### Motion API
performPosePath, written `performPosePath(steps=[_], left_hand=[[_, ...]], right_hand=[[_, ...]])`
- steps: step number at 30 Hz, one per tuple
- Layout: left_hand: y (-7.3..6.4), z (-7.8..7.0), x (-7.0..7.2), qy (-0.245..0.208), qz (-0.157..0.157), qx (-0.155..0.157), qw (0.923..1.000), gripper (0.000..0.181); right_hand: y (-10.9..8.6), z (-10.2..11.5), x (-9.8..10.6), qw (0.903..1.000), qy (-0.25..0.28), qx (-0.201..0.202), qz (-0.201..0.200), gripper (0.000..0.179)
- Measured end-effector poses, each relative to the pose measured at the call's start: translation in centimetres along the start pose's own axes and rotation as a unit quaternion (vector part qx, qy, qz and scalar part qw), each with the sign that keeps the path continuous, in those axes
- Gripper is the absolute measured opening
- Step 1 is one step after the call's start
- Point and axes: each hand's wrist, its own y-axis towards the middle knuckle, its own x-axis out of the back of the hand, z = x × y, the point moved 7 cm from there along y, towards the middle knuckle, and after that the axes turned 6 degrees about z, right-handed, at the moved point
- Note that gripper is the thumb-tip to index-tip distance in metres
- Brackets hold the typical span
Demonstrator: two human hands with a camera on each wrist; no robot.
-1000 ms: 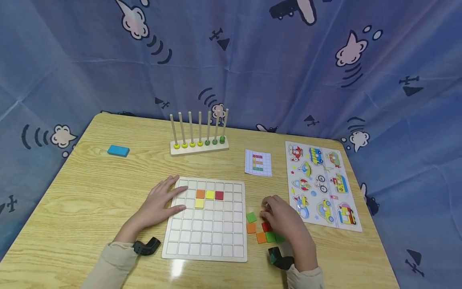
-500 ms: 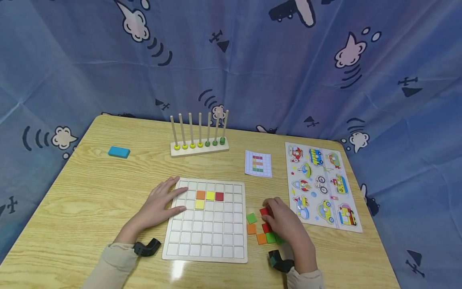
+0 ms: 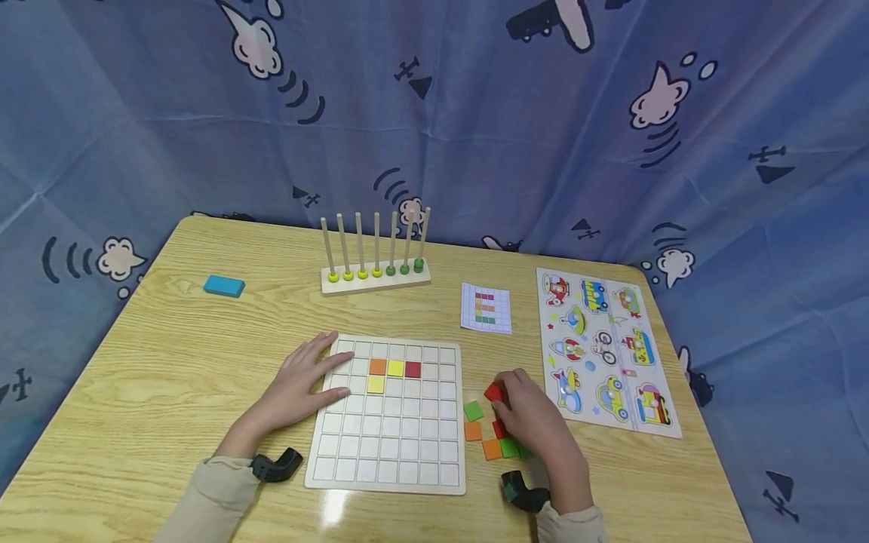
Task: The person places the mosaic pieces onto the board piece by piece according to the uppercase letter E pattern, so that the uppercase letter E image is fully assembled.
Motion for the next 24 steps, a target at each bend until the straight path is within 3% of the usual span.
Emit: performPosePath(steps=[5, 9, 18, 24], left_hand=[[0.0, -0.1, 0.1, -0.002, 0.001, 0.001, 1.0000, 0.062], [0.0, -0.3, 0.2, -0.003, 0.001, 0.000, 1.0000, 0.062], [-0.1, -0.3, 0.3, -0.006, -0.002, 0.000, 1.0000, 0.062], [-0.1, -0.3, 0.2, -0.006, 0.002, 0.004, 1.0000, 0.062]], right_hand=[[0.3, 2.2, 0.1, 0.9990, 0.001, 0.041, -0.018, 0.027], [0.5, 4.8, -0.3, 0.9946, -0.018, 0.096, -0.033, 0.023], [0.7, 10.3, -2.0, 0.9692, -0.064, 0.230, -0.060, 0.016], [0.9, 13.2, -3.2, 0.9546, -0.085, 0.278, -0.065, 0.016]])
